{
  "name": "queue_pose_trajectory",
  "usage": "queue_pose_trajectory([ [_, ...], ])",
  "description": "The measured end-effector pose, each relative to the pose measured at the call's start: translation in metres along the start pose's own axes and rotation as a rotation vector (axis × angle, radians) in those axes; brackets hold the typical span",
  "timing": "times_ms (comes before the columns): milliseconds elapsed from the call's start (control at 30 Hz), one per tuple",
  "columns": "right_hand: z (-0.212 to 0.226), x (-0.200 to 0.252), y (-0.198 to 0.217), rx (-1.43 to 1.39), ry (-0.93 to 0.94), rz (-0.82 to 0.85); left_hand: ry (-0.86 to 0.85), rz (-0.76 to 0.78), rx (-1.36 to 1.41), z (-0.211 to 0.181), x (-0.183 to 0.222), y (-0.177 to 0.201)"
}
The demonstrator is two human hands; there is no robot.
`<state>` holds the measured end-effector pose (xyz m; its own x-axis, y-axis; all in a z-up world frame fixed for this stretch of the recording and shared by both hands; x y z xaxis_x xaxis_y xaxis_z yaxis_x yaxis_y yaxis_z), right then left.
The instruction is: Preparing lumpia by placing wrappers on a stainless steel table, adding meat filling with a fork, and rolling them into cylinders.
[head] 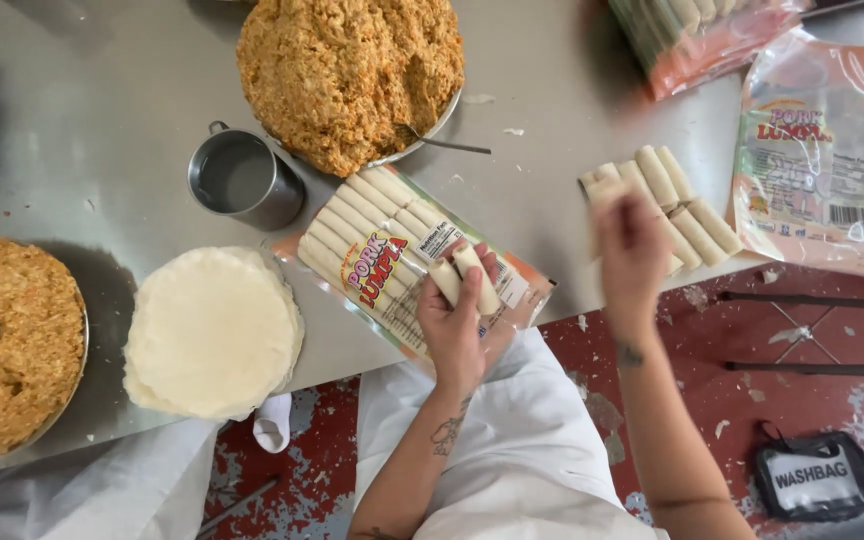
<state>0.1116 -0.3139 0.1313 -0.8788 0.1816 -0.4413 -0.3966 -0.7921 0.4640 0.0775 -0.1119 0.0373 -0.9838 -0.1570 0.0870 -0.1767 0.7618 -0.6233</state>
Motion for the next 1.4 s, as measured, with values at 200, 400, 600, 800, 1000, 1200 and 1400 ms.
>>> queue_pose_trajectory([
  [200, 0.012, 0.067, -0.088, -0.427, 0.033, 0.375, -0.01, -0.061, -0.009, 0.017, 0.005, -0.001],
  [400, 0.044, 0.058, -0.084, -0.576, 0.159, 0.496, -0.027, -0.002, -0.026, -0.009, 0.004, -0.011],
  [600, 0.015, 0.023, -0.047, -0.306, 0.174, 0.5, 0.126, -0.067, 0.067, 0.001, 0.018, -0.019],
  [800, -0.18, -0.057, 0.019, 0.668, 0.033, 0.403, 0.147, -0.099, 0.094, 0.0, 0.01, -0.008],
  [1000, -0.052, -0.037, 0.043, -0.134, -0.302, 0.215, 0.183, -0.078, 0.015, 0.045, 0.004, 0.024],
  [1200, -0.019, 0.056, -0.062, -0.543, -0.216, 0.388, 0.204, -0.123, 0.136, 0.017, 0.013, -0.008],
  [1400, 0.04, 0.057, -0.07, -0.74, -0.08, 0.484, 0.168, -0.109, 0.1, 0.003, 0.011, -0.013],
])
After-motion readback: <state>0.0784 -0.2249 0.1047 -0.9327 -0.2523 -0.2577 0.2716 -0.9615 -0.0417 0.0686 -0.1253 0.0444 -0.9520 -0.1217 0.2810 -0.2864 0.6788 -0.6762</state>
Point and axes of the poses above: each hand's wrist, its own x-axis away from the middle knuckle, its own y-axis out of the back of the hand, z = x × y, the point moved 7 cm from there along -x, towards the middle knuckle, and after that the axes turned 8 degrees about z, right-handed, at the moved point
